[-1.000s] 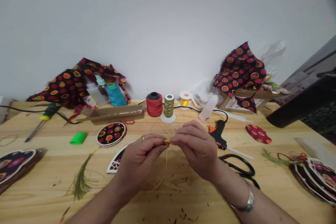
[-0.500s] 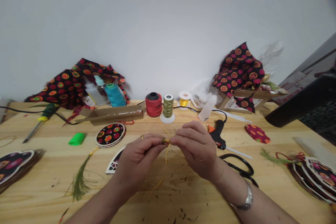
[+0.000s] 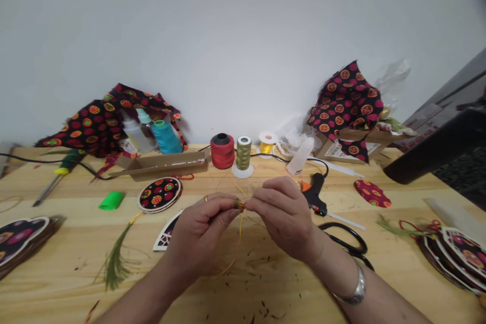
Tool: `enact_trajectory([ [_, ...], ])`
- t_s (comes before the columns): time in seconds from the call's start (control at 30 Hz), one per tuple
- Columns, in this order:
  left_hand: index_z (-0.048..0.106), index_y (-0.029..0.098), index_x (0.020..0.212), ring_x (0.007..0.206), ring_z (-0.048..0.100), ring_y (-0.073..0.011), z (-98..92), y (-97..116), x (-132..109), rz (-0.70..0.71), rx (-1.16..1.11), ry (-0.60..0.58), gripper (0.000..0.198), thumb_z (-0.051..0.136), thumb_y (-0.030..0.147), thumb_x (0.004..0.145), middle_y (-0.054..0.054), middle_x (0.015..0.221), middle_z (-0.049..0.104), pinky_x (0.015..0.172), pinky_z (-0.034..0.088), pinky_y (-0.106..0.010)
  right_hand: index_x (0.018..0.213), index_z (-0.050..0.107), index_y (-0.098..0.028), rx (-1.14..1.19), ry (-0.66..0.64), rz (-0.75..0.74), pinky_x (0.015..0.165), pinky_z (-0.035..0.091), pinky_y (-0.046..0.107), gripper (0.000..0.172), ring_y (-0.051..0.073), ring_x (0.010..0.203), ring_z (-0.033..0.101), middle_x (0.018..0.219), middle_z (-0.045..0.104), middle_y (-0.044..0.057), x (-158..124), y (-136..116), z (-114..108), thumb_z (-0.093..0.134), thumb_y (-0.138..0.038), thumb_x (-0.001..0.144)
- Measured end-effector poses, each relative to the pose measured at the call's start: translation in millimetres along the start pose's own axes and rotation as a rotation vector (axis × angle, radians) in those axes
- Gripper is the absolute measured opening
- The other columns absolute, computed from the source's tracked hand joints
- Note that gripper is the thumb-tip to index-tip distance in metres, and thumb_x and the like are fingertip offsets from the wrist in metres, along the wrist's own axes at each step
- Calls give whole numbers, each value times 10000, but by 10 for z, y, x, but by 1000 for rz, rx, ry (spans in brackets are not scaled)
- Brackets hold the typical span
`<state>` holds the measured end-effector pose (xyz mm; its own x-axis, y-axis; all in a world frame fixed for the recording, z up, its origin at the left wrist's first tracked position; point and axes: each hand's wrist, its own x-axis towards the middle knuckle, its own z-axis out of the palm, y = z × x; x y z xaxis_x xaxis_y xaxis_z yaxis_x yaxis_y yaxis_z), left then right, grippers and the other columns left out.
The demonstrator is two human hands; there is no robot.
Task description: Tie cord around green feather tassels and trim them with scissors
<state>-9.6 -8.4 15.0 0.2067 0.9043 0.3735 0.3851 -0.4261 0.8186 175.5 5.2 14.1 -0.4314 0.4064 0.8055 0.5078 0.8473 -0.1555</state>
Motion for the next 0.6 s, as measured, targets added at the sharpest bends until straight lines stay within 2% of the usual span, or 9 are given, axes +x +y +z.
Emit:
enact_trajectory([
  [0.3,694,244,830,815,651,-158,22,-5,-11,30,9,-8,161,571,142,809,2,854,723,740,505,-256,942,634,-194,21,4,-1,695,435,333,189,172,795,536,828,691,32,5,-29,2,554,-67,827],
  [0.43,695,246,837,827,652,-160,24,-23,-7,30,-11,-11,169,568,138,811,1,855,723,748,504,-258,928,639,-211,62,20,38,691,442,328,211,169,792,545,828,690,24,-12,-29,26,555,-55,815],
  [0.6,695,234,844,829,647,-160,18,2,-11,15,-19,-24,158,565,151,813,-8,866,722,761,492,-261,887,625,-190,98,-30,99,737,441,330,179,157,807,554,870,685,38,-4,-19,35,511,-60,840],
])
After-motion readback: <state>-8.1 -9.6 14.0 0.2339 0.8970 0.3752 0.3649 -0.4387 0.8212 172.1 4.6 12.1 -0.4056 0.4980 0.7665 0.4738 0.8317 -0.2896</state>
